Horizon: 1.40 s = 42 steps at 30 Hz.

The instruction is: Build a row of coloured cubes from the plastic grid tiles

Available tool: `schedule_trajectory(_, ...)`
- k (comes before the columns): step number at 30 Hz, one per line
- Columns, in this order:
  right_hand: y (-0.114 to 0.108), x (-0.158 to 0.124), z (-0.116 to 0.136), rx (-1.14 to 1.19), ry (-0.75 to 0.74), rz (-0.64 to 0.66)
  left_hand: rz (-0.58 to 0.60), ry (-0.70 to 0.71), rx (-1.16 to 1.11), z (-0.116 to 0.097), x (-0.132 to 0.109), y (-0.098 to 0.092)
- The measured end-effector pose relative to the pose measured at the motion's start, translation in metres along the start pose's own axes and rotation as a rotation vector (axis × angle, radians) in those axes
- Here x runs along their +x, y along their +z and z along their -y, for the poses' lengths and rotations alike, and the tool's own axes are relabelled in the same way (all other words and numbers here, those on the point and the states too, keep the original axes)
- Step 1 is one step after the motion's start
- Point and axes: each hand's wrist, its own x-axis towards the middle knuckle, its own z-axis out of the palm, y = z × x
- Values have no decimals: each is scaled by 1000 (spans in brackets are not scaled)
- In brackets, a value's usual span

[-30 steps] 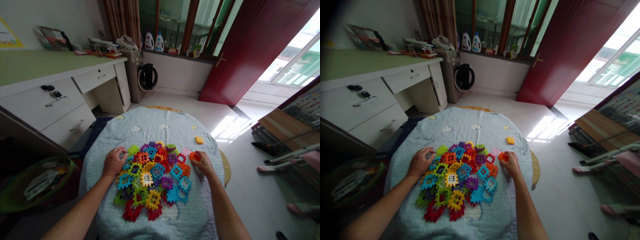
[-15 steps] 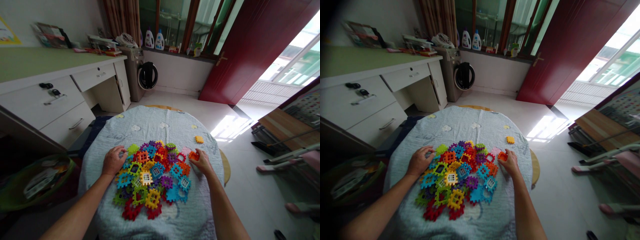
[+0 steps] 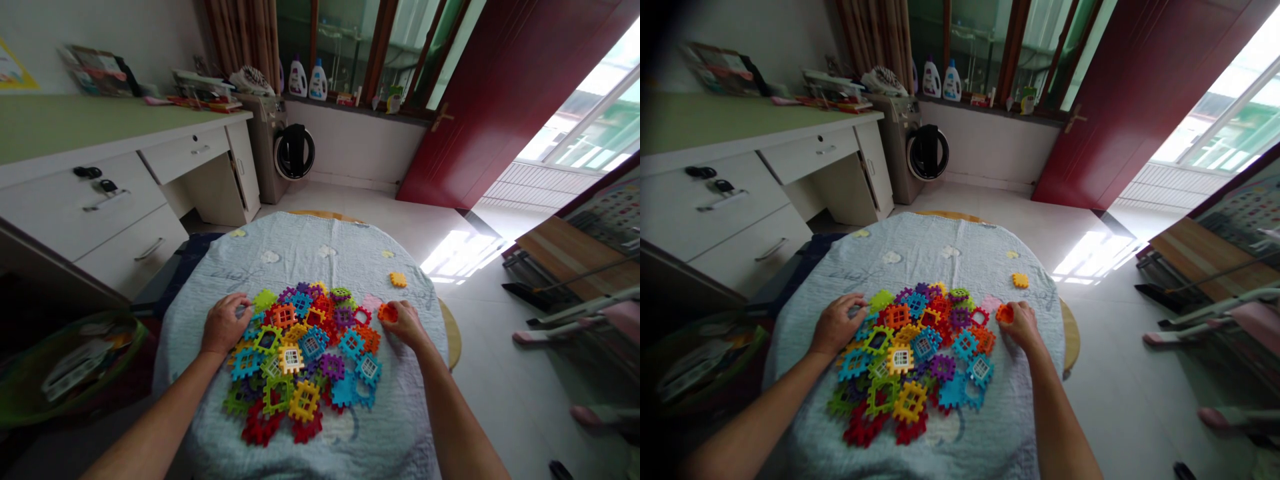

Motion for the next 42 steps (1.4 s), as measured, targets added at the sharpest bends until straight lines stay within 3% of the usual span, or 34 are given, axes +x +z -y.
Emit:
schedule_trajectory(4, -2, 1, -4, -5, -27, 45, 9, -1, 1, 0, 0, 0)
schedule_trajectory(18, -9, -7, -9, 243, 0, -49, 11, -17, 6, 0, -1, 0)
schedule_trajectory(25, -9, -15, -27, 27, 276, -135, 12, -21, 4, -2, 0, -1)
schedule_trajectory(29, -9, -21, -23, -27, 368, -183, 6, -26, 2, -5, 1, -2)
schedule_trajectory(35, -7, -22, 9, -25, 20, -59, 13, -12, -1, -4, 1, -3)
schedule_trajectory(42, -21, -14, 28, 21, -71, 31, 18, -3, 2, -2, 0, -2)
